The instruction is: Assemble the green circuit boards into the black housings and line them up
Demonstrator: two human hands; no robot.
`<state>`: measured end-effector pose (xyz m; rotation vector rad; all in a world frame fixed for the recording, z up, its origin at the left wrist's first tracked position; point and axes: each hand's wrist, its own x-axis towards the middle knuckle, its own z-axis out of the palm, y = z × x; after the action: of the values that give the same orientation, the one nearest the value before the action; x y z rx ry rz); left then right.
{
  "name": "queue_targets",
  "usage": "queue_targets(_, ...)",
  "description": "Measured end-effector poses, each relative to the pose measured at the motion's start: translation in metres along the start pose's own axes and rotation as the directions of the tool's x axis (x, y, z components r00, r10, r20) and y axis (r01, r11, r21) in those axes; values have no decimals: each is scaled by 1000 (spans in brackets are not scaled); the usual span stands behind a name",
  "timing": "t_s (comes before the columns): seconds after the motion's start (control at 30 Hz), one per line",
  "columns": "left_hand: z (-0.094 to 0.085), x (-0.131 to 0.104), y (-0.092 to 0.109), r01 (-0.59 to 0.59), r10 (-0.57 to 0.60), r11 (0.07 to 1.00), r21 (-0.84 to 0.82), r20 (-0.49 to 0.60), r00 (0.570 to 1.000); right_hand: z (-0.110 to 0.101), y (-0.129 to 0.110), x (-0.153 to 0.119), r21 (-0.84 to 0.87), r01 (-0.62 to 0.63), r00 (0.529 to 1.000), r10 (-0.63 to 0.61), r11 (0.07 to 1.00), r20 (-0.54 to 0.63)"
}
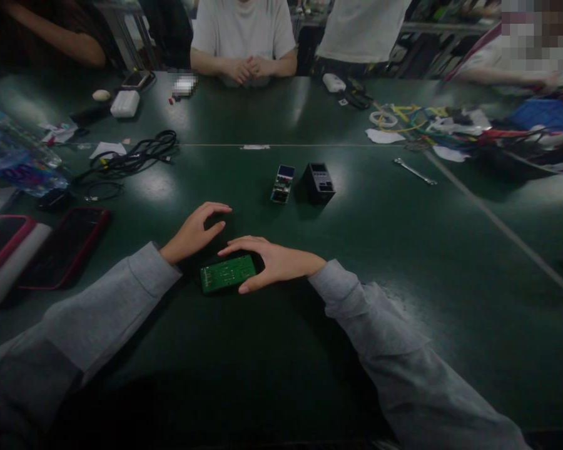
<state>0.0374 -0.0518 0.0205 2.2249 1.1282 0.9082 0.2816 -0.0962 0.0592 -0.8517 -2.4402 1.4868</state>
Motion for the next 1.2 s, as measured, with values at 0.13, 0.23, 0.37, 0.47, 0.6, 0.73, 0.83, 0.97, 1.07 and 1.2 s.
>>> queue_targets(0.13,-1,1,-1,22,-22,999,-50,-3,1000,1,2,0,-45,25,999,-26,999,-25)
queue_targets(0.23,-1,2,-1,54,-54,993,-106,3,999,2,4,0,-64,11,999,-13,998,-38)
queue_targets(0.37,-2,3,-2,104,-102,971,-214,17,995,1,2,1,-50,27,997,-30,998,-75)
queue_targets(0.47,-1,5,-3,138,-154,932,-335,-23,988,-2,2,2,30,64,992,-60,998,-109)
queue_targets(0.6,0,6,-6,166,-237,889,-427,-119,964,-4,16,6,100,24,935,13,995,-354)
queue_targets(0.73,1,6,-10,175,-250,887,-427,-126,960,-2,39,16,27,-61,701,63,998,-710)
queue_targets(0.83,1,4,-8,144,-177,940,-310,-82,981,0,48,25,-48,-106,503,12,993,-864)
queue_targets(0.97,2,-1,5,-57,52,997,56,87,995,6,41,31,-204,-168,422,-116,964,-899)
queue_targets(1.07,4,-6,14,-212,164,943,256,196,967,14,30,33,-410,-192,582,-233,892,-779)
queue_targets(1.2,6,-8,17,-275,204,897,346,227,952,23,20,34,-547,-191,685,-289,815,-669)
